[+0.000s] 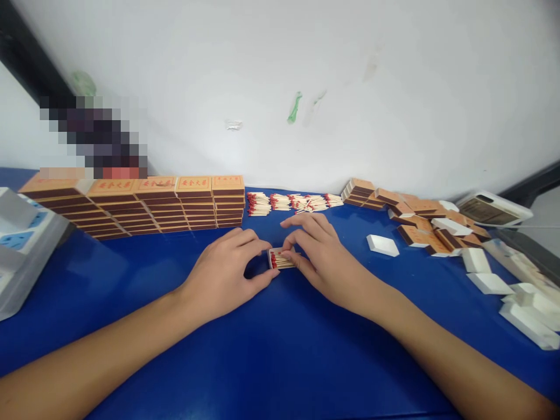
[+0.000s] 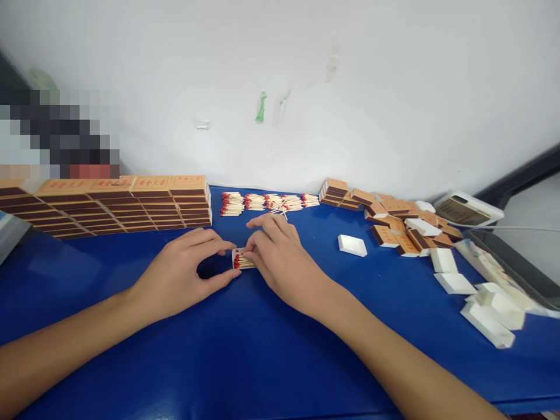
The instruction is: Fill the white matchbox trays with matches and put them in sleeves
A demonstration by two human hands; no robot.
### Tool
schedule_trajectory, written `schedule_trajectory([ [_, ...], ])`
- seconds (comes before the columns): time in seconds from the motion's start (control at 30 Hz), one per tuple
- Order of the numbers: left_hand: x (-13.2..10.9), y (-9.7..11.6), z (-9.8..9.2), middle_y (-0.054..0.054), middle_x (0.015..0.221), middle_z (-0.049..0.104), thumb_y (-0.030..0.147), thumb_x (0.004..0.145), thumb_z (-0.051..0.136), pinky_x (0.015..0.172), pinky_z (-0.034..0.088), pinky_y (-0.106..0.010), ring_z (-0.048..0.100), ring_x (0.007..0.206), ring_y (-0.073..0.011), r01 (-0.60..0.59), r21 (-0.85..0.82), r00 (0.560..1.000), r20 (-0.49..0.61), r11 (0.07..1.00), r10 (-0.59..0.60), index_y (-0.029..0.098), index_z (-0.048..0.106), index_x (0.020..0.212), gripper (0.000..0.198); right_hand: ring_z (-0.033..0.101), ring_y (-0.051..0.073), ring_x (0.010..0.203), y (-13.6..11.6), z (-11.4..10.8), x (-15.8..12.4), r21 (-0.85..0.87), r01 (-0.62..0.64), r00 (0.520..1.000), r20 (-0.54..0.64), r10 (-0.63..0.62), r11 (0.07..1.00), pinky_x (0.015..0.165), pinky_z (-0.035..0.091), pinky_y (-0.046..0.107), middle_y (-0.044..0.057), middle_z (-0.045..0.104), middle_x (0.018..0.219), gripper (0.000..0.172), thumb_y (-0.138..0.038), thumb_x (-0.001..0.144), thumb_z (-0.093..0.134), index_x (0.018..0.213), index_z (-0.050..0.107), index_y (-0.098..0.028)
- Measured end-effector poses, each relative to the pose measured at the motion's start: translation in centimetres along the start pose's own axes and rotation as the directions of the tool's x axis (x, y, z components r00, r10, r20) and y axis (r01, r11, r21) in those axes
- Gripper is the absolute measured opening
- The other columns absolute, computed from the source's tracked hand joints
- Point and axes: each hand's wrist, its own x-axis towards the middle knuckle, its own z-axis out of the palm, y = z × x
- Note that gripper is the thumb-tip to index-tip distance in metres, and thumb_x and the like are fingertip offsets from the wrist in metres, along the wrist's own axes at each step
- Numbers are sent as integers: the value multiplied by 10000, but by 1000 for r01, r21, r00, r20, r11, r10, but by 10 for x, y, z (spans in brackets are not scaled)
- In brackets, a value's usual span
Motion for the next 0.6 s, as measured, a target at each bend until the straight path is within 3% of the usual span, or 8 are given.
schedule_trajectory([
  [0.27,0,0,-1,-24,966,694,359,976,734,823,544,-392,649,913,-225,0,-12,1000,3,1000,0,207,744,1079,184,511,306,1361,-4,2,1,93,-4,997,-73,11,996,1106,450,550,128,638,1358,96,-227,1083,559,1023,633,-240],
  [0.4,0,1,-1,-27,995,707,360,964,750,834,555,-395,655,934,-227,12,-7,1000,5,1000,-12,201,749,1111,216,573,300,1268,13,-5,2,25,-1,993,-115,4,1000,1072,447,536,115,690,1266,147,-215,1089,519,1041,655,-241],
  [0.5,0,1,-1,-28,999,711,370,962,754,838,561,-398,659,935,-227,13,-9,1000,5,1000,-13,201,750,1140,246,613,314,1088,43,-11,1,-107,-152,968,-216,126,983,984,461,523,103,727,1064,113,-266,1050,582,991,670,-226],
  [0.6,0,1,-1,-31,999,710,372,967,747,843,565,-403,662,932,-229,11,-5,1000,7,1000,-11,202,753,1140,243,619,294,903,69,-9,0,-120,-334,917,-270,293,935,843,491,456,88,703,876,189,-366,979,678,871,654,-211],
])
